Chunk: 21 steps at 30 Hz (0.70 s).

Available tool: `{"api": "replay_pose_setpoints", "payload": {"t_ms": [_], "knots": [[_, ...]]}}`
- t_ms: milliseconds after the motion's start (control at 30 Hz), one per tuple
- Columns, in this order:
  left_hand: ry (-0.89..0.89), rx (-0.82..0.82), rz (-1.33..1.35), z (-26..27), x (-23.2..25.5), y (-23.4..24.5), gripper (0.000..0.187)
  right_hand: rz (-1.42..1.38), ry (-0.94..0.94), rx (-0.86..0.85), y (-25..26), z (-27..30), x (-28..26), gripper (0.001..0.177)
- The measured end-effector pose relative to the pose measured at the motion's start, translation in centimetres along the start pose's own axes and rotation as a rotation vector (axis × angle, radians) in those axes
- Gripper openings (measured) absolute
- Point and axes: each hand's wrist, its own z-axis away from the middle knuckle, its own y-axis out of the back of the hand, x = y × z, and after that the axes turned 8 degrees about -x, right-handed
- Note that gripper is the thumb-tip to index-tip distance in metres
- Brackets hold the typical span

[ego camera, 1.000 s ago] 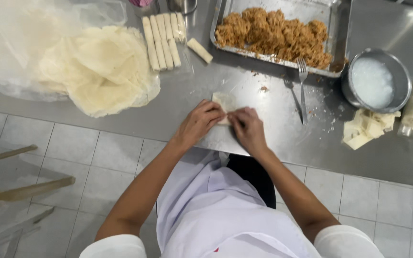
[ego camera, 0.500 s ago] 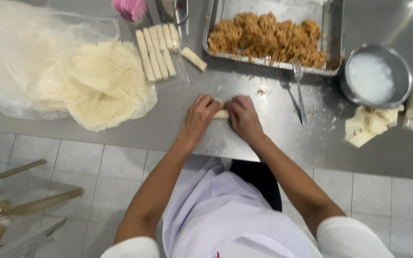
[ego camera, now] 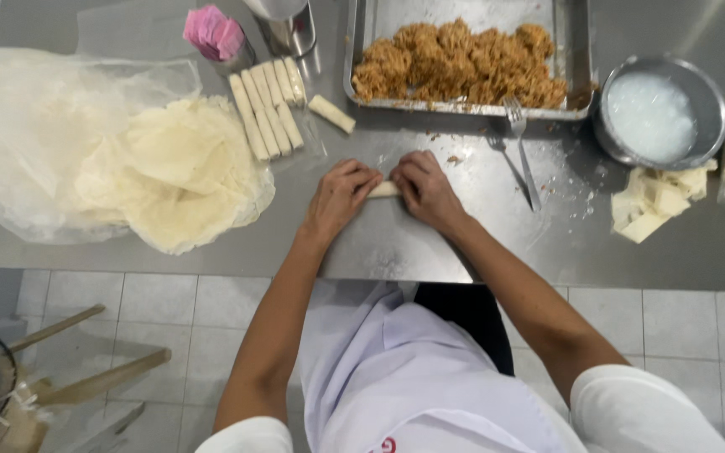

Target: The person places filling onto spring roll wrappers, rolls them into cylinders, and packs the finished spring rolls into plastic containers.

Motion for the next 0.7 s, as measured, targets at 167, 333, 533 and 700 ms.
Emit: {"api": "replay_pose_setpoints", "payload": {"t_ms": [167, 333, 533, 700], "knots": [[-0.074, -0.029, 0.026, -0.5, 0.6, 1.4, 0.016, -0.035, 0.075, -0.033, 1.7, -0.7, -0.8, 0.012], [-0.113, 0.092, -0.117, -1.7, -1.4, -0.2, 0.010, 0.026, 0.150, 0.078, 0.7, -1.4, 2.3, 0.002], [-0.141, -0.007, -0.014, -1.9, -1.8, 0.7, 0.021, -0.059, 0.114, 0.002, 1.2, -1.8, 1.3, 0.012], [-0.010, -0.102, 0.153, 3.5, 2.5, 0.3, 0.022, -0.134, 0.067, -0.116, 2.2, 2.3, -3.6, 0.010]]}}
